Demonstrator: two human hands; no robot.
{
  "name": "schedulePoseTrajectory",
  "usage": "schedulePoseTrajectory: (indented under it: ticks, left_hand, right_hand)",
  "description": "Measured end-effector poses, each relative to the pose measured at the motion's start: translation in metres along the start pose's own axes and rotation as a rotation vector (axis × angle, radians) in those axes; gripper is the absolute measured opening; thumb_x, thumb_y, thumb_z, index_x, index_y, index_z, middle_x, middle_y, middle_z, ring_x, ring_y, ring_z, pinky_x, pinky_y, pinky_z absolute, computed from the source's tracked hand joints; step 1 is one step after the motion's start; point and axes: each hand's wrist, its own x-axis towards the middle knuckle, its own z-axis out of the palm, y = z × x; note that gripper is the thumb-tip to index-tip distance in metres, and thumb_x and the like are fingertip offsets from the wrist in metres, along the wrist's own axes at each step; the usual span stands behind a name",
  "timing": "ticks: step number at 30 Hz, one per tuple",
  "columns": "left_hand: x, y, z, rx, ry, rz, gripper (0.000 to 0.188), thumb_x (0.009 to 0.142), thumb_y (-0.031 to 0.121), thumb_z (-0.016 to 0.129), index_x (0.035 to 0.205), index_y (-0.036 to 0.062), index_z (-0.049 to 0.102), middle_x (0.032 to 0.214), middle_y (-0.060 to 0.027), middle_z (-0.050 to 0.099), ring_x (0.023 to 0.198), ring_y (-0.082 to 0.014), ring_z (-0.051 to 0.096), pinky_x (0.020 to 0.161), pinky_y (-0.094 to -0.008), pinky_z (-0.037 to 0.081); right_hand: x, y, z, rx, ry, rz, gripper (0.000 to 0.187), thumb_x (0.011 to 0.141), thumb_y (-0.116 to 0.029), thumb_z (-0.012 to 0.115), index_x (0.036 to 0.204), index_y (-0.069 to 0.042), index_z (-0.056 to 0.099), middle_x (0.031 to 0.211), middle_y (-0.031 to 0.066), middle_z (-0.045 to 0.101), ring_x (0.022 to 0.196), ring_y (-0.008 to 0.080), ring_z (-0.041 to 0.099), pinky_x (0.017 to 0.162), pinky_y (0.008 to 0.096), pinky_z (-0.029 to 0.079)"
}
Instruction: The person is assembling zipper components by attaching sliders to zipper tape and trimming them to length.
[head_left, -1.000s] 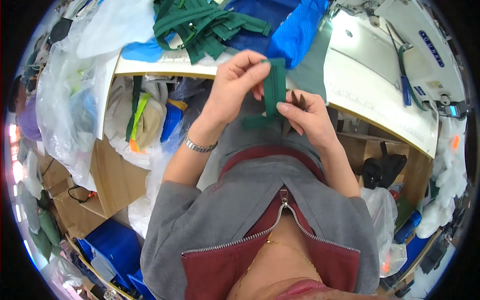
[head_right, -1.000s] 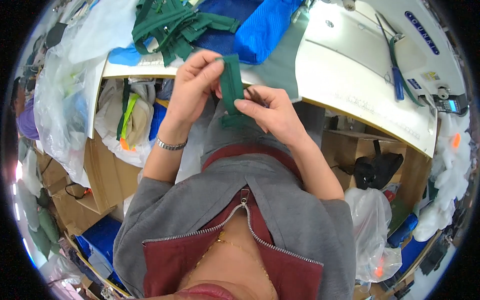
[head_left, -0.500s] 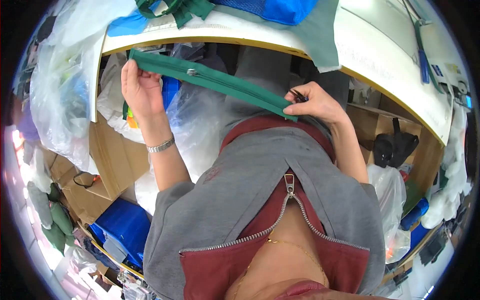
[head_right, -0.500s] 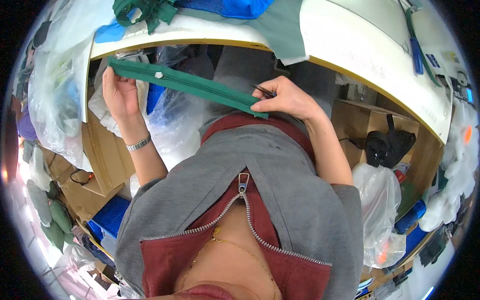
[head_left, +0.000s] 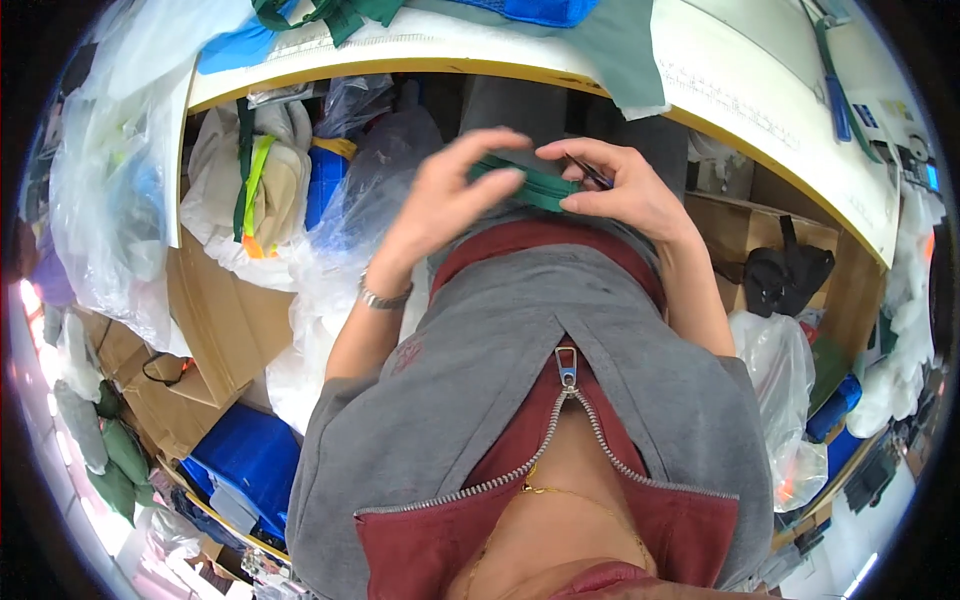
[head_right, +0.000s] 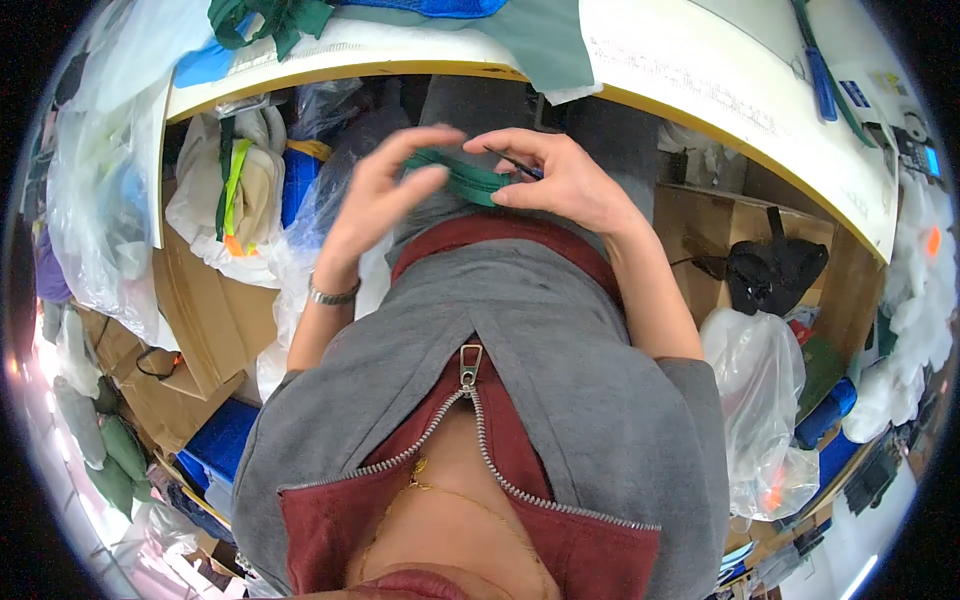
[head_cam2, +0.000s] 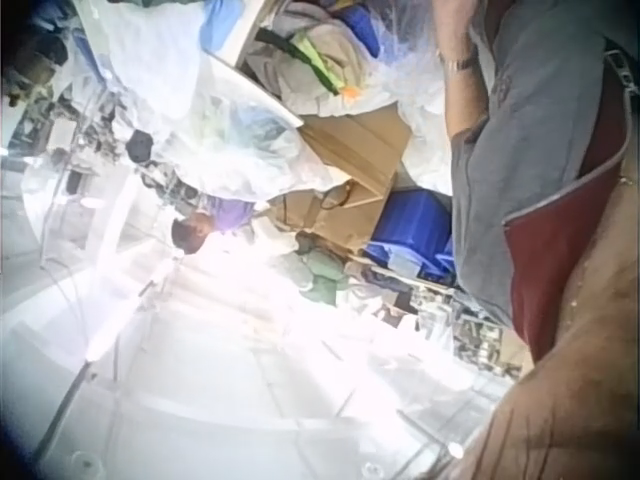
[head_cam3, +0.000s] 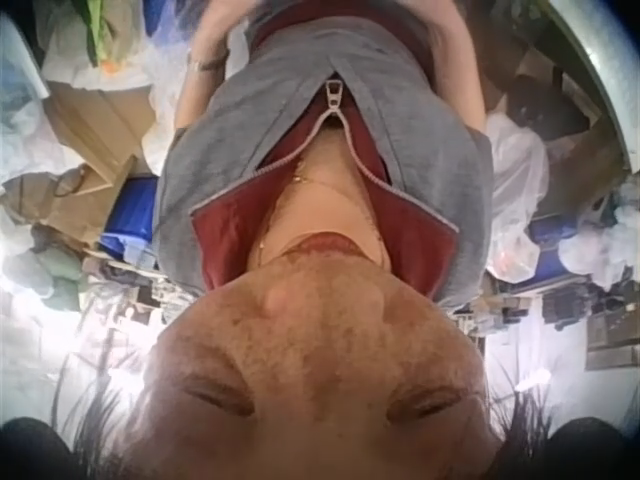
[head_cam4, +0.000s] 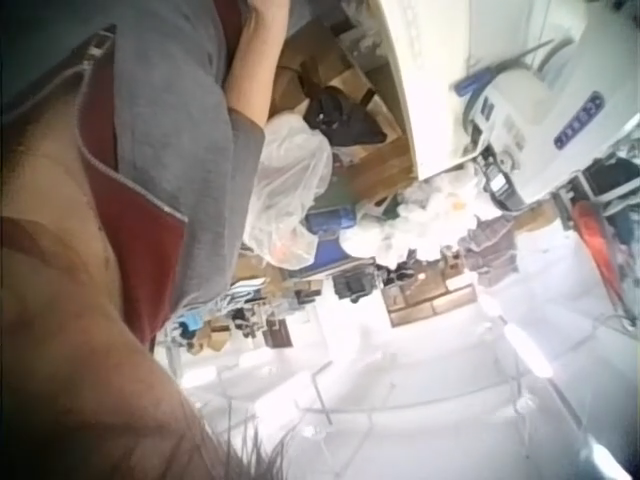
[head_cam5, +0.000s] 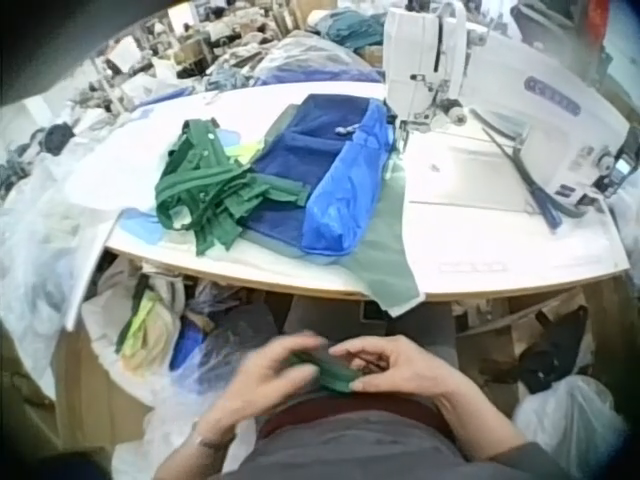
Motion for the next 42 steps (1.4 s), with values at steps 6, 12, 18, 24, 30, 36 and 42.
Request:
schedulePoseTrajectory:
  ticks: [6,12,18,24,30,36,42]
  left_hand:
    - [0.013,0.004,0.021,-0.408,-0.183,-0.209,0.014,0.082,0.014,0.060,0.086,0.0006,0.058,0.076,-0.0021,0.059,0.069,-0.0071,0.056,0.059,-0.0199,0.044]
    - [0.011,0.016,0.024,-0.621,-0.111,-0.247,0.011,0.083,0.012,0.060,0.085,0.0011,0.056,0.075,-0.0028,0.059,0.065,-0.0070,0.055,0.055,-0.0190,0.044]
    - [0.009,0.019,0.027,-0.585,-0.095,-0.246,0.011,0.083,0.011,0.059,0.086,0.0019,0.055,0.076,-0.0023,0.058,0.066,-0.0064,0.054,0.055,-0.0188,0.043]
    - [0.007,0.027,0.032,-0.113,0.040,0.044,0.019,0.075,0.009,0.066,0.090,0.0030,0.057,0.081,-0.0051,0.058,0.066,-0.0123,0.057,0.058,-0.0212,0.044]
    - [0.008,0.027,0.041,0.395,0.183,0.420,0.025,0.068,0.007,0.068,0.091,0.0029,0.059,0.086,-0.0097,0.057,0.073,-0.0243,0.059,0.064,-0.0307,0.048]
    - [0.003,0.025,0.038,0.058,0.099,0.021,0.013,0.083,0.013,0.057,0.085,0.0003,0.059,0.071,-0.0079,0.062,0.063,-0.0125,0.058,0.053,-0.0216,0.042]
    - [0.002,0.028,0.035,-0.419,-0.084,-0.179,0.020,0.089,0.018,0.050,0.091,-0.0018,0.053,0.073,-0.0073,0.062,0.063,-0.0075,0.058,0.051,-0.0173,0.042]
  right_hand:
    - [-0.015,-0.004,-0.001,0.060,0.234,-0.089,0.041,0.072,-0.002,0.061,0.113,-0.004,0.055,0.077,-0.0018,0.056,0.066,0.0030,0.046,0.060,0.0166,0.037]
    - [-0.022,-0.009,-0.008,0.218,0.322,-0.049,0.033,0.075,-0.007,0.062,0.108,-0.005,0.058,0.078,-0.0006,0.061,0.058,0.0002,0.046,0.046,0.0135,0.031]
    - [-0.019,-0.006,0.003,0.174,0.291,-0.179,0.031,0.076,-0.010,0.064,0.106,-0.005,0.059,0.076,-0.0017,0.058,0.056,0.0004,0.046,0.044,0.0133,0.030]
    - [-0.022,-0.002,0.002,0.257,0.334,-0.112,0.026,0.076,-0.008,0.062,0.101,-0.005,0.060,0.073,-0.0031,0.056,0.051,-0.0003,0.040,0.042,0.0147,0.026]
    - [-0.021,0.003,0.000,0.319,0.325,-0.071,0.017,0.077,-0.010,0.060,0.093,-0.003,0.063,0.063,-0.0036,0.055,0.046,-0.0002,0.036,0.042,0.0150,0.025]
    - [-0.026,-0.004,0.000,0.163,0.319,-0.044,0.017,0.078,-0.013,0.061,0.090,-0.001,0.064,0.068,0.0001,0.059,0.049,0.0002,0.038,0.045,0.0163,0.028]
    - [-0.024,0.001,0.000,0.130,0.310,-0.052,0.020,0.076,-0.020,0.065,0.086,-0.002,0.063,0.067,-0.0020,0.057,0.052,0.0005,0.039,0.046,0.0161,0.027]
